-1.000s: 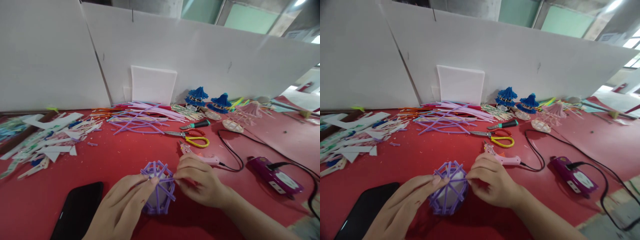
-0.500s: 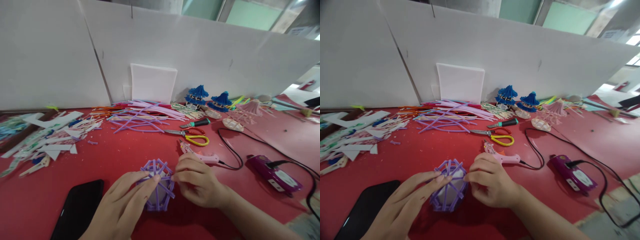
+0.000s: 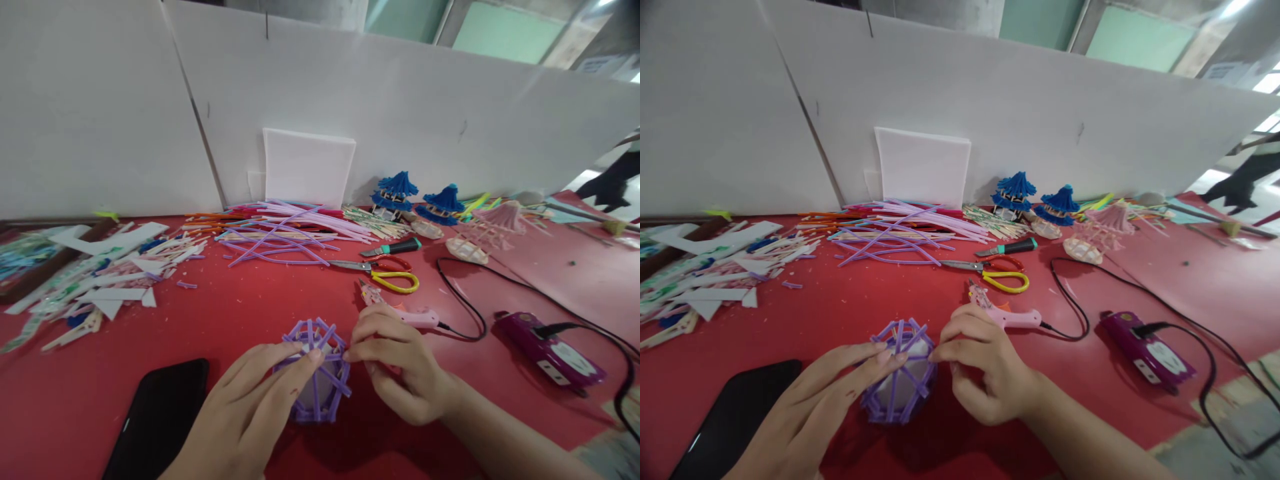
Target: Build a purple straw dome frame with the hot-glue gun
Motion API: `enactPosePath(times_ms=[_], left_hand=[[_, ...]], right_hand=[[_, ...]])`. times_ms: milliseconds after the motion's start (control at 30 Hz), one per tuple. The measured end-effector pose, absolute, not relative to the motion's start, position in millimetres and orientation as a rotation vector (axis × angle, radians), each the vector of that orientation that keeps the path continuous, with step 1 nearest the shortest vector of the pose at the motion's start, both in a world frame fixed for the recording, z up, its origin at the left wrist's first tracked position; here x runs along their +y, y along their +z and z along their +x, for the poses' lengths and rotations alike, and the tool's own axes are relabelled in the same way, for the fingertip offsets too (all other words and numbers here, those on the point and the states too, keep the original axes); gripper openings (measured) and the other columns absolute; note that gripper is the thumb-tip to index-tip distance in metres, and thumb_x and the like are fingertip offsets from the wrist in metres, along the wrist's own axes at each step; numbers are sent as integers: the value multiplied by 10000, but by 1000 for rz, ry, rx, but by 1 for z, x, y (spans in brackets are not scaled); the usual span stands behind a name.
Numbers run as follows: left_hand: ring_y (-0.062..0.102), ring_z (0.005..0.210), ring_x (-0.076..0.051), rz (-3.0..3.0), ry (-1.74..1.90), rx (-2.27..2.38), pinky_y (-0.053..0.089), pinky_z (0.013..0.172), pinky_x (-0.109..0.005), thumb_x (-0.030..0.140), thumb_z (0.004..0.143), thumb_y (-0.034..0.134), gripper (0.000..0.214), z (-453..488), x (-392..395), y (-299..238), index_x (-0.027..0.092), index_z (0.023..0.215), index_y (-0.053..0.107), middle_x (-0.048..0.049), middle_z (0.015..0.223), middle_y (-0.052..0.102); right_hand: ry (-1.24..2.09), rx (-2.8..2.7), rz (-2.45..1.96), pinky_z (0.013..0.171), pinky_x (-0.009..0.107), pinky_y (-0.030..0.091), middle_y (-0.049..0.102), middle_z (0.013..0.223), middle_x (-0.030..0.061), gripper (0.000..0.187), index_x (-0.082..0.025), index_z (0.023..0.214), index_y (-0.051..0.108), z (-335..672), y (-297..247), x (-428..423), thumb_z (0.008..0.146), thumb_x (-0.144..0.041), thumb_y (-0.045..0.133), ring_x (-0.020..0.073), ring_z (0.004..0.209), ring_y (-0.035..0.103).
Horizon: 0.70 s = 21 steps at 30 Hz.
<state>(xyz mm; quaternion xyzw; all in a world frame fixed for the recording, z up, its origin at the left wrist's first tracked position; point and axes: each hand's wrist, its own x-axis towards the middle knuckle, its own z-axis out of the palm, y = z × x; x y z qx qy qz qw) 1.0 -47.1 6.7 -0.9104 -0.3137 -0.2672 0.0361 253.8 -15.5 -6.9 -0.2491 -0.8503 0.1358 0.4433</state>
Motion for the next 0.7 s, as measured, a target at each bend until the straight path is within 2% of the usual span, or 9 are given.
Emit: enactPosePath(times_ms=[167,267,367,567,633,700], left_hand=[[672,1013,-258,-2644,-911,-883,538,915,-348,705,751,553,772,4,-43,-3,102,1232,525,-124,1063,737],[692,970,-269,-2594,-992,-946,575,835,-371,660,776,571,707,8,-40,-7,115,1223,512,-128,1017,746],[695,975,-277,-2612,-982,-1034,583,807,-379,614,801,581,670,9,-39,-7,141,1264,482,-131,1056,733],[682,996,-275,-2624,-971,-1061,575,829,-375,651,784,571,705,8,-38,-6,136,1257,480,-127,1060,728],[671,1005,-269,-2626,-958,-1051,571,841,-365,586,804,598,652,7,-39,-5,118,1244,487,-130,1063,722],[648,1042,-262,-2641,-941,-1051,559,870,-352,406,835,611,516,6,-41,-4,98,1232,497,-136,1086,708]], right_hand=[[291,-2064,-731,802,425,465,625,919,72,438,-197,1054,613,256,-10,-16,668,-44,471,209,857,571],[241,-2130,-802,883,469,430,623,995,68,462,-224,1047,640,258,-13,-16,660,-37,470,219,926,561],[202,-2141,-811,879,451,443,641,982,57,426,-236,996,666,258,-15,-16,680,-21,476,212,932,561],[196,-2101,-706,861,403,498,725,883,25,397,-244,984,658,255,-15,-13,738,8,476,184,875,611],[192,-2094,-701,851,403,506,731,878,27,403,-244,984,657,254,-14,-13,736,12,469,185,863,622],[209,-2087,-695,830,402,515,730,870,29,411,-245,981,654,254,-13,-14,727,16,464,185,839,629]])
